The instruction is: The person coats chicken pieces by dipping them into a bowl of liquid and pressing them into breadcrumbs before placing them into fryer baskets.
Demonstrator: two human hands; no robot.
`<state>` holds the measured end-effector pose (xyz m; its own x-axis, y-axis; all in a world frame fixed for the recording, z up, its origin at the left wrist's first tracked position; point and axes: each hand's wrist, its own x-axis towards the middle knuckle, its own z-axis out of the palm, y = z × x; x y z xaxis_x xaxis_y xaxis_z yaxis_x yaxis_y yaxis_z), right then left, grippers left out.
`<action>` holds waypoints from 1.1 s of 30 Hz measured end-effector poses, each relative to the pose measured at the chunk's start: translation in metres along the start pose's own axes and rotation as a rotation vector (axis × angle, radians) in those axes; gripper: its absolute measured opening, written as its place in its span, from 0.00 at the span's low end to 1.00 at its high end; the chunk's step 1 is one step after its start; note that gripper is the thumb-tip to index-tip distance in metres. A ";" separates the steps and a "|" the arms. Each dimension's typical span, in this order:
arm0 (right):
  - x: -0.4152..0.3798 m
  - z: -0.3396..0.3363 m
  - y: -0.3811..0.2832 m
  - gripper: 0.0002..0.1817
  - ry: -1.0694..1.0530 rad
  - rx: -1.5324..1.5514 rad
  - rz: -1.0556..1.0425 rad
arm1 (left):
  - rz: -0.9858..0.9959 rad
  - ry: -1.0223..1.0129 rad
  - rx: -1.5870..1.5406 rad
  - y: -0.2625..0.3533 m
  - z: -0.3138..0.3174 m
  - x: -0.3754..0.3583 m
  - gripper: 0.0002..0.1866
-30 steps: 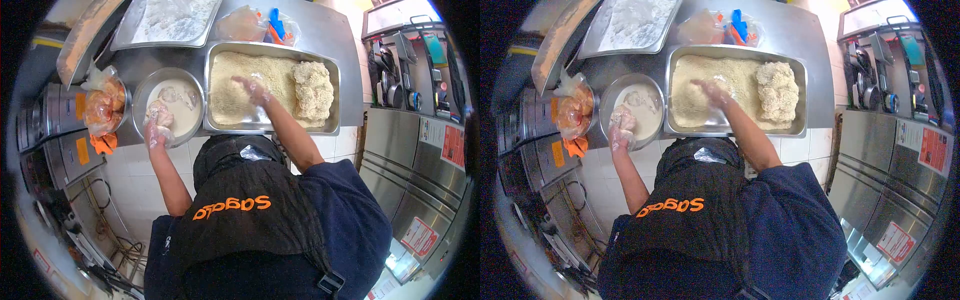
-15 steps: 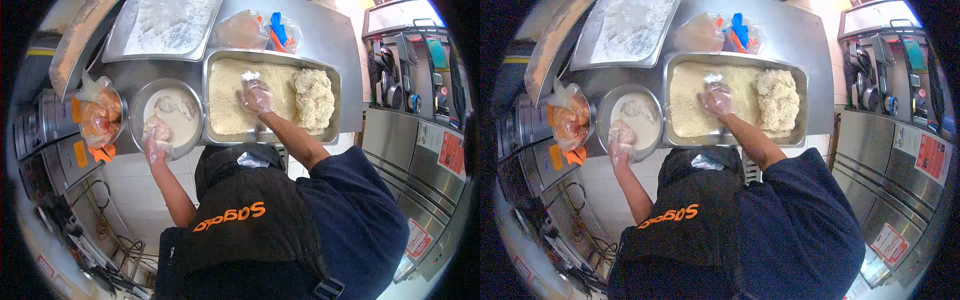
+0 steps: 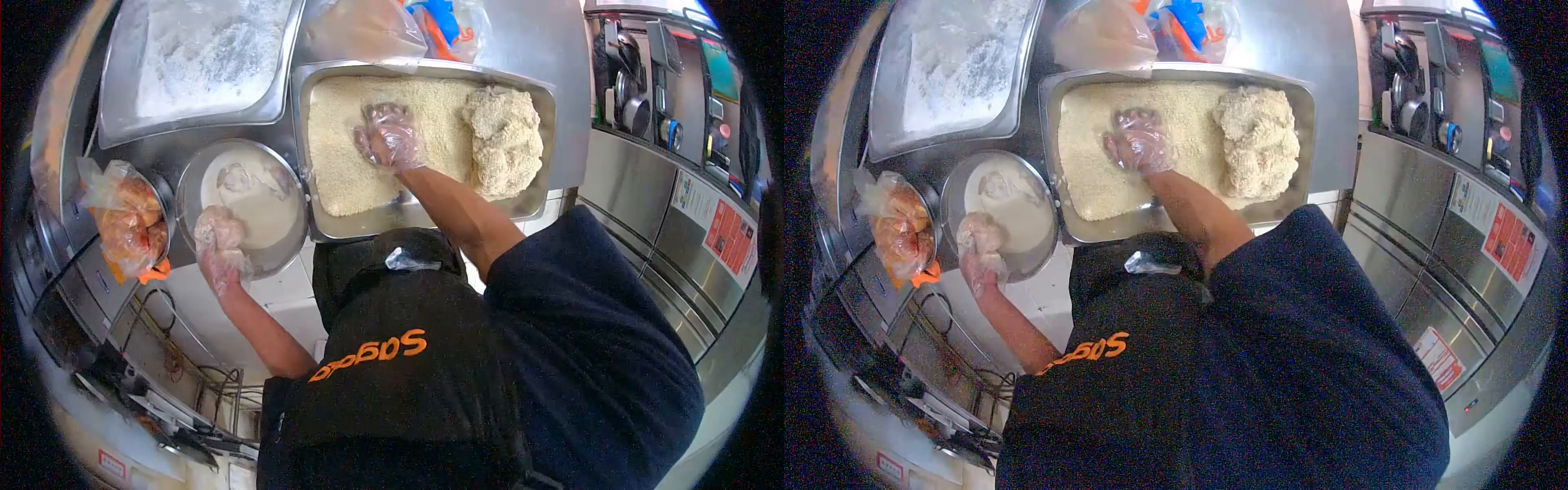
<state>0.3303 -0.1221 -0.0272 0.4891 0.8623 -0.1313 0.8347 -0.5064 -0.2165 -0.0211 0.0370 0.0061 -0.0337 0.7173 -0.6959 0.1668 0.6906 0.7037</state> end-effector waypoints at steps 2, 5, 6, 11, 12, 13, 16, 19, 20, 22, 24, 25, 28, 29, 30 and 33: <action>-0.002 -0.006 -0.005 0.23 -0.097 0.026 0.030 | -0.093 0.080 0.023 0.013 0.006 -0.018 0.17; -0.005 0.014 0.000 0.21 -0.026 0.029 0.068 | -0.011 0.017 -0.217 0.007 0.017 -0.014 0.17; -0.007 0.045 0.009 0.20 0.061 0.101 0.072 | 0.042 -0.099 -0.250 -0.003 0.010 0.004 0.18; -0.006 0.033 0.020 0.18 0.203 0.086 0.161 | -0.013 -0.059 -0.242 0.010 0.037 -0.022 0.19; -0.005 0.024 0.014 0.19 -0.021 0.156 0.226 | -0.030 0.009 -0.234 0.014 0.044 -0.032 0.19; -0.005 0.030 0.015 0.19 -0.035 0.164 0.228 | -0.043 0.079 -0.229 0.016 0.046 -0.035 0.19; -0.011 0.042 0.024 0.25 0.019 0.183 0.126 | -0.036 -0.021 -0.215 0.009 0.038 -0.028 0.21; -0.007 0.016 0.011 0.26 -0.011 0.121 0.111 | -0.079 -0.010 -0.194 0.010 0.040 -0.030 0.22; -0.005 0.017 0.011 0.26 -0.028 0.124 0.120 | -0.093 -0.006 -0.182 0.008 0.039 -0.022 0.22; -0.009 0.018 0.016 0.26 0.007 0.127 0.066 | -0.143 0.006 -0.134 0.000 0.032 -0.011 0.22; -0.009 0.025 0.021 0.26 -0.077 0.114 0.078 | -0.157 0.022 -0.089 0.006 0.035 -0.013 0.21; -0.003 0.026 0.021 0.26 -0.135 0.100 0.074 | -0.145 0.036 -0.062 0.015 0.037 -0.012 0.21; 0.000 0.031 0.019 0.26 0.097 0.106 0.087 | 0.009 -0.060 -0.211 0.015 0.036 -0.003 0.20; -0.004 0.031 0.017 0.26 0.129 0.103 0.079 | 0.037 -0.073 -0.225 0.017 0.034 -0.010 0.20; -0.005 0.027 0.016 0.26 0.232 0.087 0.078 | 0.071 -0.101 -0.204 0.019 0.034 -0.015 0.19; -0.021 0.002 0.026 0.29 0.146 0.129 0.222 | 0.072 -0.131 -0.212 0.022 0.033 -0.020 0.18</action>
<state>0.3415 -0.1530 -0.0322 0.6954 0.7169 -0.0507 0.6686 -0.6712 -0.3201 0.0153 0.0342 0.0307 0.1006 0.7566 -0.6461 -0.0464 0.6522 0.7566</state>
